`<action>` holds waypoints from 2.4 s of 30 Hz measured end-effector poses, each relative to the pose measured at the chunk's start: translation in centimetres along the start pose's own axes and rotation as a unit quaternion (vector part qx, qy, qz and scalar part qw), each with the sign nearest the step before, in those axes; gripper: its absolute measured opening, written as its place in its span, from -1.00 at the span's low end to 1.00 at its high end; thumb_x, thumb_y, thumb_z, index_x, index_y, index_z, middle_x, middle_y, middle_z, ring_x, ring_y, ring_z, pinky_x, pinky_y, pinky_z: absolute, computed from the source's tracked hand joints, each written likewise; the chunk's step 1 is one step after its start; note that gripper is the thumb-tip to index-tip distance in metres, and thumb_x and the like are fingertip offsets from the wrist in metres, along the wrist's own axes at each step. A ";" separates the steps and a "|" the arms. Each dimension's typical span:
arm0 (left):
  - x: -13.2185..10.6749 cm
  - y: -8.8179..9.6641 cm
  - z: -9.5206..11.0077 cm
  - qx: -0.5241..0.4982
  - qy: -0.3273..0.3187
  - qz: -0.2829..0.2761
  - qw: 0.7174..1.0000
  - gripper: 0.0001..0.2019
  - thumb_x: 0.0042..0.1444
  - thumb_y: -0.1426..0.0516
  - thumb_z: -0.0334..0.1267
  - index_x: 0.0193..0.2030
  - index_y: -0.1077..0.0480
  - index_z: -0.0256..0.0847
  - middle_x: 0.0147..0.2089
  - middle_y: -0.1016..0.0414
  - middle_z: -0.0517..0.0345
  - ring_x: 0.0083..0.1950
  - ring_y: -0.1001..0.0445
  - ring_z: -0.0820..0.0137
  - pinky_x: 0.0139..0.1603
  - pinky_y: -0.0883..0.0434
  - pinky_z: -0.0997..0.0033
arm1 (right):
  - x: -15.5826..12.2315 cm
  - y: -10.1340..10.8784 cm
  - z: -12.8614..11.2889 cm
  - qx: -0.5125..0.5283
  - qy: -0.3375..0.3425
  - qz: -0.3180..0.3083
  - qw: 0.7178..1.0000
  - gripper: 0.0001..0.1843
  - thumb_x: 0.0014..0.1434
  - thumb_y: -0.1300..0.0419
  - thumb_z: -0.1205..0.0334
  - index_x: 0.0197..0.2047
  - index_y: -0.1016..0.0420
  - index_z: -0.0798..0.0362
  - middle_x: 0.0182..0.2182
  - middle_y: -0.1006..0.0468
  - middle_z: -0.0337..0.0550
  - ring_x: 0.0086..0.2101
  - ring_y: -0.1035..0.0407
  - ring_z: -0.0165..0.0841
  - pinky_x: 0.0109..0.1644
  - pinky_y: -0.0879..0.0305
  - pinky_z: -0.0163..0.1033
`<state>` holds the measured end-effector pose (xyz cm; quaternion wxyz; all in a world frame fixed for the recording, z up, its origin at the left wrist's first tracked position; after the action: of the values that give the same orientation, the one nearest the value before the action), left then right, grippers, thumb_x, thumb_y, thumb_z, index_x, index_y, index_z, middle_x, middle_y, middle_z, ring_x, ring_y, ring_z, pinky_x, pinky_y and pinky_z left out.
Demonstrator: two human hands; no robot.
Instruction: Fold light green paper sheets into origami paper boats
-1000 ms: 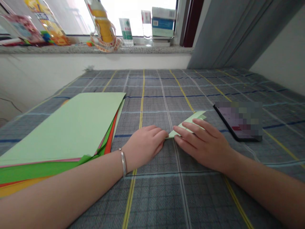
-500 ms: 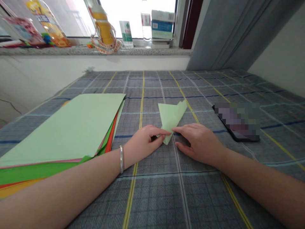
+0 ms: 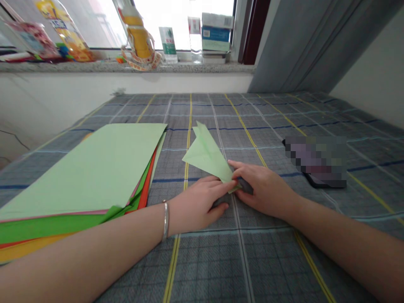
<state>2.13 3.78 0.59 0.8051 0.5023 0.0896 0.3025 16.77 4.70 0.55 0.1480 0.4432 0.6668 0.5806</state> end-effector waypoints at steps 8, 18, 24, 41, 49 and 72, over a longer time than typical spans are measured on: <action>-0.4 0.2 0.7 0.076 -0.070 0.023 0.994 -0.59 0.22 0.00 -0.41 0.22 -0.18 -0.30 -0.05 -0.49 0.00 -0.04 -0.44 0.32 0.03 -0.42 0.28 | -0.2 0.5 0.0 -0.064 0.032 0.014 0.997 -0.93 0.21 -0.09 0.34 -0.29 -0.39 0.03 -0.18 -0.52 -0.15 -0.17 -0.37 -0.30 -0.13 -0.32 -0.20; -0.2 0.8 -0.3 0.173 -0.058 0.050 0.982 -0.76 0.24 -0.01 -0.36 -0.01 -0.41 -0.22 0.07 -0.44 0.05 0.11 -0.34 0.26 0.15 -0.33 0.17 | -0.2 0.4 -0.1 -0.096 0.072 -0.037 0.992 -0.86 0.25 -0.09 0.23 -0.27 -0.44 0.06 -0.23 -0.52 -0.15 -0.19 -0.34 -0.30 -0.10 -0.25 -0.19; -0.1 0.8 -0.9 0.161 -0.021 0.041 0.986 -0.76 0.25 0.01 -0.31 -0.02 -0.41 -0.16 0.08 -0.47 0.16 0.06 -0.39 0.27 0.13 -0.30 0.07 | 0.0 0.2 -0.7 -0.134 0.104 -0.041 0.985 -0.78 0.30 -0.03 0.16 -0.24 -0.46 0.02 -0.25 -0.52 -0.17 -0.21 -0.35 -0.30 -0.13 -0.21 -0.20; -0.1 0.8 -1.4 0.060 -0.012 0.031 0.998 -0.62 0.17 -0.04 -0.40 0.15 -0.24 -0.30 0.17 -0.35 -0.10 0.23 -0.30 0.26 0.26 -0.28 0.12 | 0.9 -0.6 0.9 -0.016 -0.070 -0.050 0.996 -0.88 0.21 -0.09 0.27 -0.38 -0.32 0.04 -0.43 -0.42 -0.23 -0.36 -0.27 -0.36 -0.28 -0.13 -0.26; 0.0 0.7 -1.1 0.066 -0.061 0.009 0.996 -0.66 0.20 -0.01 -0.42 0.12 -0.29 -0.21 0.18 -0.33 -0.03 0.25 -0.26 0.27 0.31 -0.20 0.05 | 0.8 -0.7 0.9 -0.038 -0.069 -0.056 0.995 -0.89 0.18 -0.11 0.28 -0.40 -0.31 0.04 -0.45 -0.39 -0.24 -0.38 -0.25 -0.36 -0.32 -0.09 -0.27; -0.2 0.7 -0.6 0.097 -0.097 -0.003 0.991 -0.61 0.23 -0.06 -0.21 0.17 -0.27 -0.25 0.16 -0.37 -0.03 0.23 -0.25 0.23 0.30 -0.19 0.08 | 0.4 -0.2 0.7 -0.054 0.030 -0.046 0.997 -0.84 0.26 -0.03 0.32 -0.23 -0.45 0.02 -0.27 -0.47 -0.16 -0.24 -0.34 -0.34 -0.18 -0.23 -0.24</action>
<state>1.46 4.33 0.89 0.7583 0.6046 0.0415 0.2404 16.98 5.45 0.30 0.1786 0.3860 0.6580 0.6214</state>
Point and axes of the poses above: each hand's wrist, its own x-axis towards the middle knuckle, its own y-axis out of the back of the hand, z = x × y, the point moved 5 cm from there along x, towards the middle knuckle
